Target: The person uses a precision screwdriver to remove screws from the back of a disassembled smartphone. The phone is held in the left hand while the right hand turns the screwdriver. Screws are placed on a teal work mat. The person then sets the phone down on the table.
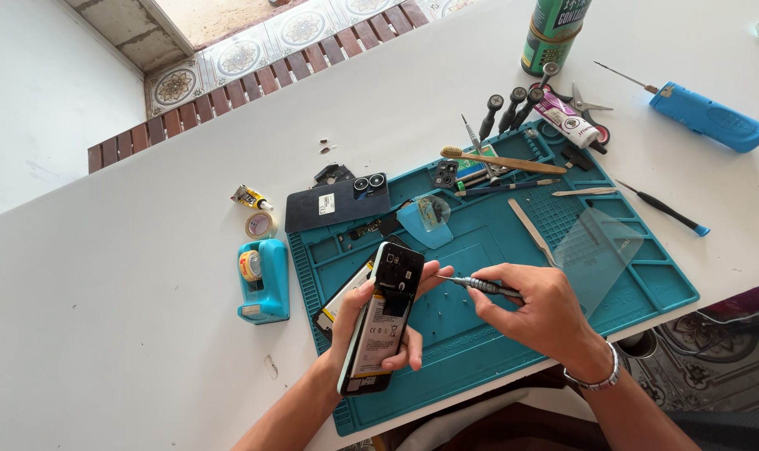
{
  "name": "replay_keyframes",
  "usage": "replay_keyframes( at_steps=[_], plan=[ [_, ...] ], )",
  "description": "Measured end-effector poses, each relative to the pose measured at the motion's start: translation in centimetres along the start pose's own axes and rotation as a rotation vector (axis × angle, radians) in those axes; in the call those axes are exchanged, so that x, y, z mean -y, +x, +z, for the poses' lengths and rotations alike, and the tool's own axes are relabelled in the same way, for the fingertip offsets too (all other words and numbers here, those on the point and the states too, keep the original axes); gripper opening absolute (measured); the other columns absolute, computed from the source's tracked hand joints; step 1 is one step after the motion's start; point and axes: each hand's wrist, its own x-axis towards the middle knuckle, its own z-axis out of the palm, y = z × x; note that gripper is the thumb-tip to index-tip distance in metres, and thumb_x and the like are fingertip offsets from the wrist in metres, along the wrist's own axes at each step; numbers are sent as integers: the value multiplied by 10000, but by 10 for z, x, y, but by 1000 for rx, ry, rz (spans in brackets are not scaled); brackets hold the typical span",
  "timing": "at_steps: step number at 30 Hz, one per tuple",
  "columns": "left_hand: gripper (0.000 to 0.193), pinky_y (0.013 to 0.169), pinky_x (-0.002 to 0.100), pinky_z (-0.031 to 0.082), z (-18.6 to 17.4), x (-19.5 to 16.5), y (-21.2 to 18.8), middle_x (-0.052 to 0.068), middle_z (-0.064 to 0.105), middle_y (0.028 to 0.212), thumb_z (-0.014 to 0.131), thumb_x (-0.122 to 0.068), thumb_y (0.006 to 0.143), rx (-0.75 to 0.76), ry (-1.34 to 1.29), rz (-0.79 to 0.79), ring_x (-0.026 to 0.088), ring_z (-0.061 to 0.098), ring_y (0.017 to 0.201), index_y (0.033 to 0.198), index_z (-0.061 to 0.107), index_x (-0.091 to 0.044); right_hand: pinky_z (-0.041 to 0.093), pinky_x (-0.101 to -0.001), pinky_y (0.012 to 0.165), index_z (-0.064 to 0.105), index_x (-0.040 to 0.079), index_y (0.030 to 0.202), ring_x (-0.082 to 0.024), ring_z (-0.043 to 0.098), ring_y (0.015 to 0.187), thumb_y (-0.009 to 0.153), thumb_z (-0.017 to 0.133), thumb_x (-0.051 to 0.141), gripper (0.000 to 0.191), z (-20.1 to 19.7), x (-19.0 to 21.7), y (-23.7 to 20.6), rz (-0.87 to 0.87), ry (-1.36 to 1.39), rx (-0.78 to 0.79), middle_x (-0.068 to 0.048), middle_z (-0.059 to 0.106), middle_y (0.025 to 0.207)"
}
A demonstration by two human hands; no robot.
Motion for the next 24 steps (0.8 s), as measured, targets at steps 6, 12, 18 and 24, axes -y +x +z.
replay_keyframes(
  at_steps=[6, 12, 18, 24],
  plan=[
    [916, 365, 243, 391, -3, 0, 0, 204, 216, 1759, 431, -589, 967, 19, -72, -24, 313, 728, 686, 1675, 241, -39, 425, -195, 407, 770, 21, 955, -30, 611, 482, 772, 809, 140, 222, 1, -3, -2, -26, 33, -87, -16, 734, 654],
    [918, 388, 260, 484, -3, 1, 0, 302, 284, 1693, 457, -570, 960, -9, -96, -30, 325, 737, 684, 1680, 233, -48, 361, -203, 400, 770, 22, 960, -21, 529, 456, 767, 811, 121, 221, 2, -7, -4, -40, 22, -154, -4, 708, 635],
    [953, 391, 266, 504, 0, -1, -1, 330, 289, 1667, 485, -563, 940, -5, -152, -34, 336, 740, 694, 1666, 219, -7, 346, -201, 396, 771, 27, 964, -18, 519, 449, 773, 806, 121, 216, 2, -8, -4, -56, 39, -147, 2, 698, 621],
    [946, 403, 279, 511, 1, -1, -1, 334, 320, 1654, 470, -561, 951, 8, -159, -39, 341, 741, 696, 1667, 220, 4, 349, -200, 399, 764, 26, 977, -16, 530, 454, 788, 796, 123, 215, 2, -9, -5, -77, 49, -150, 3, 704, 635]
  ],
)
